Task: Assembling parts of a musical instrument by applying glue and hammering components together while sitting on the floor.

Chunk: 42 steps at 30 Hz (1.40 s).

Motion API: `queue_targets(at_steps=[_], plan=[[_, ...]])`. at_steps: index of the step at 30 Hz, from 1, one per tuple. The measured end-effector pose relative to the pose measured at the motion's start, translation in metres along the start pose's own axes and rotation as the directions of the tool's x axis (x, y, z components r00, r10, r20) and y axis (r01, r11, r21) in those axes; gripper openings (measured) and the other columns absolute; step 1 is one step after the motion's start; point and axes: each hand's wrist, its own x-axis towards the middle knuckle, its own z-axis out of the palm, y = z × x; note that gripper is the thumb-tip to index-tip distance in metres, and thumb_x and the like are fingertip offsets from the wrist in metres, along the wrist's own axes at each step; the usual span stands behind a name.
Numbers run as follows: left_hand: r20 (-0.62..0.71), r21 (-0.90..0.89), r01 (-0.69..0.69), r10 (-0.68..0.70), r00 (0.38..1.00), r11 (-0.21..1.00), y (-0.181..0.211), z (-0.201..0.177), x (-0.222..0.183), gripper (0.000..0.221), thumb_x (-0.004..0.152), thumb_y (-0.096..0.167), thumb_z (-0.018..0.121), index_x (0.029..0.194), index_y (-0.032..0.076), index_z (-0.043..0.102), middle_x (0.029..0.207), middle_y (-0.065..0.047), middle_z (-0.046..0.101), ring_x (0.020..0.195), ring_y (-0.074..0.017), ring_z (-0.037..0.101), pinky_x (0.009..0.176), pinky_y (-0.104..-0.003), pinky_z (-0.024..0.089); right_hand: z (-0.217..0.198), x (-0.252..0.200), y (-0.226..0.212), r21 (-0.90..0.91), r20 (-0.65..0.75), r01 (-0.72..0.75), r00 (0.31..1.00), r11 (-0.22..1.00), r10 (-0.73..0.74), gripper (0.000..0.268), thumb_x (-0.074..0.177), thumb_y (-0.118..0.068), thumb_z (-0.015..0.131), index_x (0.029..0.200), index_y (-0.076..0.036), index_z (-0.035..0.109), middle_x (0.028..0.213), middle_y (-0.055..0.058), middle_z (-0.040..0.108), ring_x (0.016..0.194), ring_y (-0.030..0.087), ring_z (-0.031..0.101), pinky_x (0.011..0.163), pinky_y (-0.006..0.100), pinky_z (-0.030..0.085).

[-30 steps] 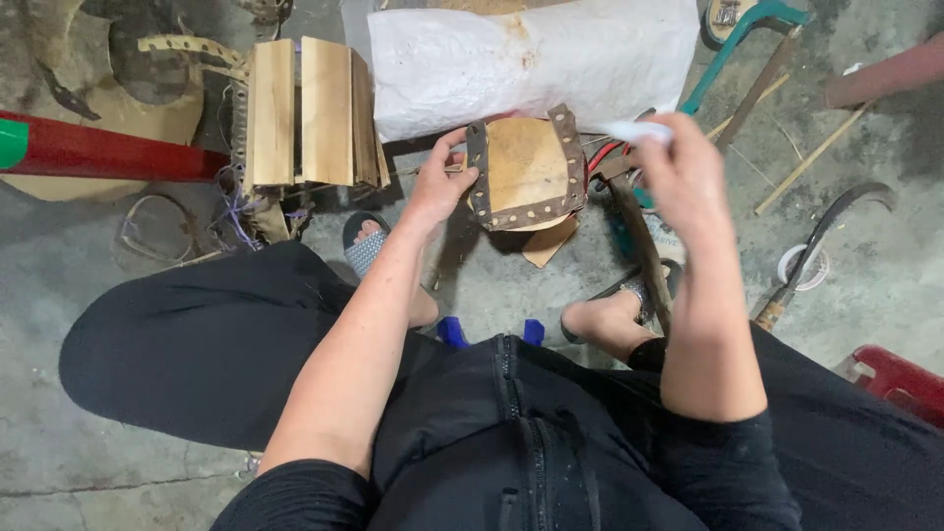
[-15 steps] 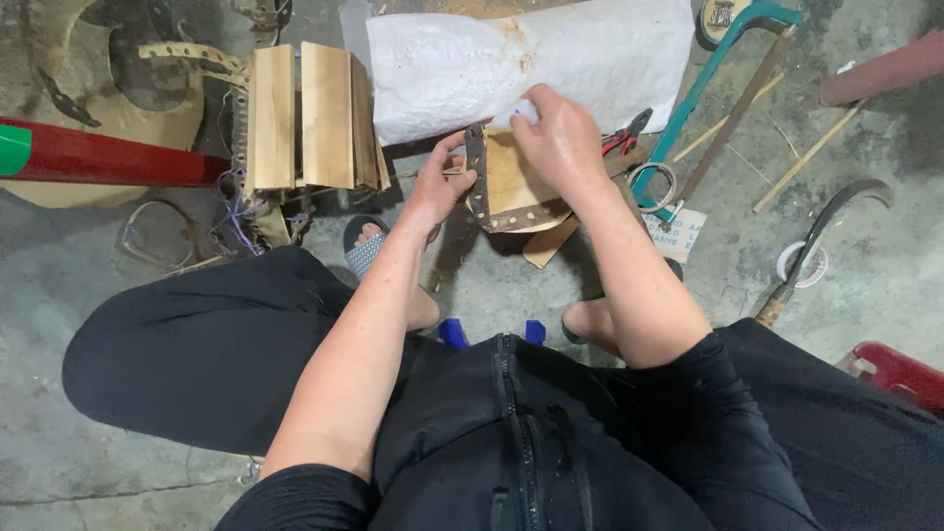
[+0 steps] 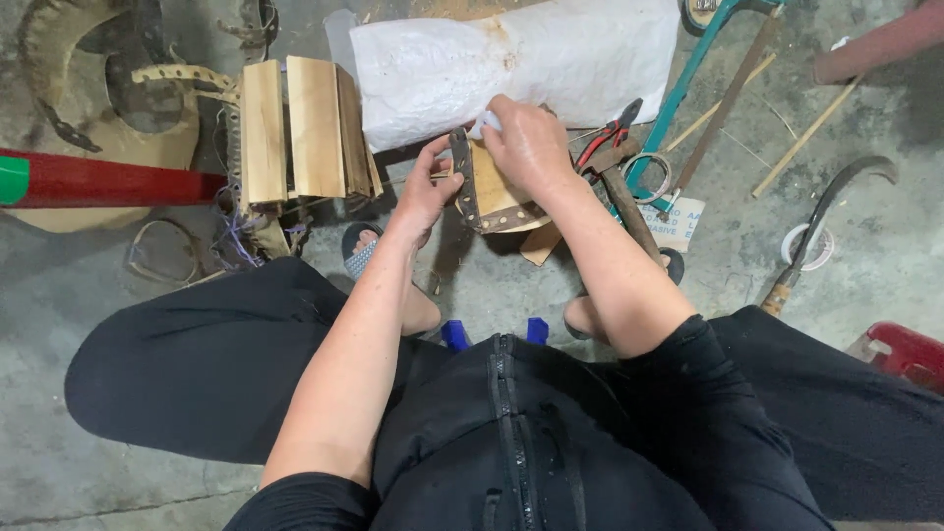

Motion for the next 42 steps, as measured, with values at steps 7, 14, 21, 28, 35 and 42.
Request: queue_targets(at_steps=[7,14,21,28,35,42], plan=[[-0.001,-0.005,0.001,-0.001,1.0,1.0,0.001,0.0,0.0,0.061,0.092,-0.006,0.059,0.147,0.018,0.05,0.128,-0.012,0.053,0.105,-0.0178,0.054,0.09,-0.028,0.051,-0.001,-0.003,0.0,-0.031,0.0,0.009,1.0,0.999,-0.009,0.017,0.09,-0.02,0.07,0.097,-0.004,0.067,0.079,0.016,0.073,0.071,0.037,0.069,0.064,0.047,0.055],[-0.012,0.158,-0.117,0.12,0.993,0.981,0.013,0.007,-0.009,0.062,0.092,-0.008,0.058,0.149,0.015,0.049,0.119,-0.009,0.058,0.098,-0.0135,0.057,0.084,-0.024,0.052,-0.004,-0.008,0.019,0.295,-0.047,-0.122,0.989,0.948,0.142,0.026,0.09,-0.02,0.07,0.104,0.002,0.071,0.075,0.013,0.069,0.063,0.028,0.063,0.063,0.041,0.053],[-0.039,0.615,-0.32,0.433,0.901,0.721,0.0,0.023,-0.009,0.063,0.091,-0.002,0.062,0.149,0.018,0.05,0.115,-0.01,0.053,0.095,-0.0224,0.055,0.087,-0.032,0.048,-0.022,-0.036,0.065,0.708,0.129,-0.362,0.91,0.606,0.393,0.018,0.096,-0.011,0.066,0.108,0.001,0.068,0.072,0.003,0.066,0.057,0.008,0.057,0.049,0.022,0.044],[0.028,0.929,-0.145,0.327,0.945,0.34,0.02,0.026,-0.016,0.054,0.101,0.018,0.067,0.153,0.025,0.052,0.115,-0.009,0.054,0.107,-0.0299,0.068,0.085,-0.04,0.063,-0.016,-0.071,0.132,0.764,-0.051,-0.373,0.779,0.527,0.625,0.018,0.1,-0.017,0.069,0.11,-0.003,0.069,0.072,0.007,0.067,0.056,0.01,0.065,0.044,0.022,0.053],[0.138,0.969,-0.213,0.441,0.887,0.126,0.019,0.027,-0.022,0.053,0.097,0.02,0.07,0.148,0.017,0.059,0.112,-0.014,0.059,0.102,-0.0371,0.065,0.082,-0.044,0.061,0.064,-0.15,0.299,0.899,-0.073,-0.38,0.364,0.219,0.929,0.018,0.101,-0.023,0.06,0.101,-0.005,0.058,0.07,0.005,0.063,0.047,0.009,0.065,0.038,0.017,0.054],[0.227,0.973,-0.195,0.623,0.748,-0.121,0.002,0.027,-0.022,0.045,0.092,0.027,0.079,0.135,0.018,0.07,0.109,-0.008,0.069,0.095,-0.0243,0.069,0.079,-0.032,0.06,0.135,-0.193,0.325,0.828,0.137,-0.559,0.276,0.043,0.951,0.023,0.098,-0.021,0.062,0.108,-0.001,0.059,0.074,0.01,0.069,0.051,0.016,0.071,0.036,0.024,0.057]])
